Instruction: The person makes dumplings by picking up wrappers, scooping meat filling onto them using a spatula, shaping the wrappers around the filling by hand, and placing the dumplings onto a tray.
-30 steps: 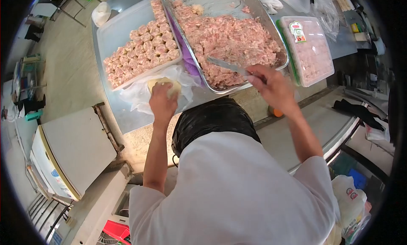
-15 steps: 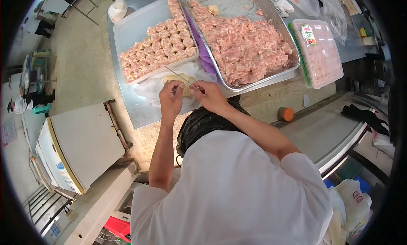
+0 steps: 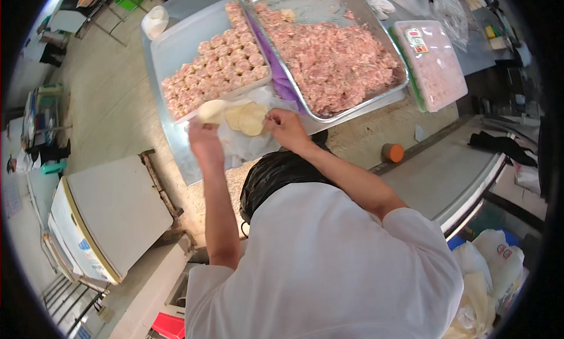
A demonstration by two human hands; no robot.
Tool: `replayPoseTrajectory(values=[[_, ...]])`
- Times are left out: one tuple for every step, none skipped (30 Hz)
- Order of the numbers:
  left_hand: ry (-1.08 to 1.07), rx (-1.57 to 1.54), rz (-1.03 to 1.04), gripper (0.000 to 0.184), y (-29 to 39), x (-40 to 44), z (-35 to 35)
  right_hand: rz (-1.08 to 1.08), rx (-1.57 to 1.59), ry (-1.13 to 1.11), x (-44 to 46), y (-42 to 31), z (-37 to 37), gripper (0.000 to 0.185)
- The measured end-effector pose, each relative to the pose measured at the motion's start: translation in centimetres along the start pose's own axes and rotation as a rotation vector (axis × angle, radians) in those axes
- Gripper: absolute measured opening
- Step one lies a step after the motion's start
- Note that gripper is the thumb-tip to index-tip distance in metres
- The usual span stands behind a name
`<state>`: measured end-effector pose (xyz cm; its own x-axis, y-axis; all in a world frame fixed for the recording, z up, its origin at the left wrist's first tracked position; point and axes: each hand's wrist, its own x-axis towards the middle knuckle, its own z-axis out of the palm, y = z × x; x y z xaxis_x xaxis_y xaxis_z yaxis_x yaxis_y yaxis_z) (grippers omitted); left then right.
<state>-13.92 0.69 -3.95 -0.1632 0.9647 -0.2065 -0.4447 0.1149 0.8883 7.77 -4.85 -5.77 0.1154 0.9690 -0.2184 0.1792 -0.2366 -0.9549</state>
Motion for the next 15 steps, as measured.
replayPoseTrajectory(values=[[-0.012,-0.096,-0.017,0.032,0.9,0.1,0.1,-0.031,-0.056,-0.031,-0.6,-0.7,-1.1,0.019],[-0.022,-0.192,-0.035,0.034,1.8,0.2,0.2,-0.059,-0.112,-0.064,-1.6,-2.7,-2.5,0.019],[0.011,-0.261,-0.051,0.035,3.7,-0.3,1.4,-0.086,-0.168,-0.099,-2.6,-4.4,-3.9,0.021],[0.022,-0.262,-0.065,0.035,3.9,-0.5,1.3,-0.196,-0.241,-0.059,-3.4,-5.3,-5.7,0.022],[0.033,-0.263,-0.078,0.037,4.1,-0.8,1.3,-0.307,-0.313,-0.021,-4.3,-5.9,-8.0,0.025],[0.019,-0.195,-0.089,0.038,3.5,-0.8,0.5,-0.418,-0.384,0.013,-5.3,-6.6,-10.6,0.027],[0.005,-0.126,-0.099,0.04,2.9,-0.9,0.2,-0.368,-0.455,-0.007,-6.0,-7.5,-13.6,0.027],[0.005,-0.11,-0.139,0.04,2.7,-1.5,0.7,-0.316,-0.524,-0.027,-6.5,-8.6,-17.0,0.028],[0.006,-0.094,-0.178,0.041,2.5,-2.2,1.6,-0.252,-0.673,-0.051,-7.0,-10.8,-20.3,0.026],[0.008,-0.076,-0.214,0.042,2.3,-2.7,2.2,-0.162,-0.842,-0.043,-7.7,-11.7,-23.6,0.024],[-0.031,-0.151,-0.272,0.042,1.8,-2.9,2.2,-0.071,-1.008,-0.035,-8.1,-12.4,-25.8,0.023],[-0.07,-0.226,-0.328,0.043,0.9,-3.2,2.1,-0.043,-1.102,-0.042,-8.2,-13.6,-26.8,0.023],[-0.108,-0.3,-0.385,0.043,0.3,-3.5,2.2,-0.015,-1.194,-0.049,-8.3,-14.7,-27.6,0.024],[-0.091,-0.333,-0.409,0.043,-0.3,-3.8,2.4,0.013,-1.285,-0.055,-8.4,-15.1,-28.0,0.024],[-0.077,-0.366,-0.432,0.044,-0.9,-4.1,3.2,-0.055,-1.298,-0.022,-8.4,-14.1,-27.8,0.024]])
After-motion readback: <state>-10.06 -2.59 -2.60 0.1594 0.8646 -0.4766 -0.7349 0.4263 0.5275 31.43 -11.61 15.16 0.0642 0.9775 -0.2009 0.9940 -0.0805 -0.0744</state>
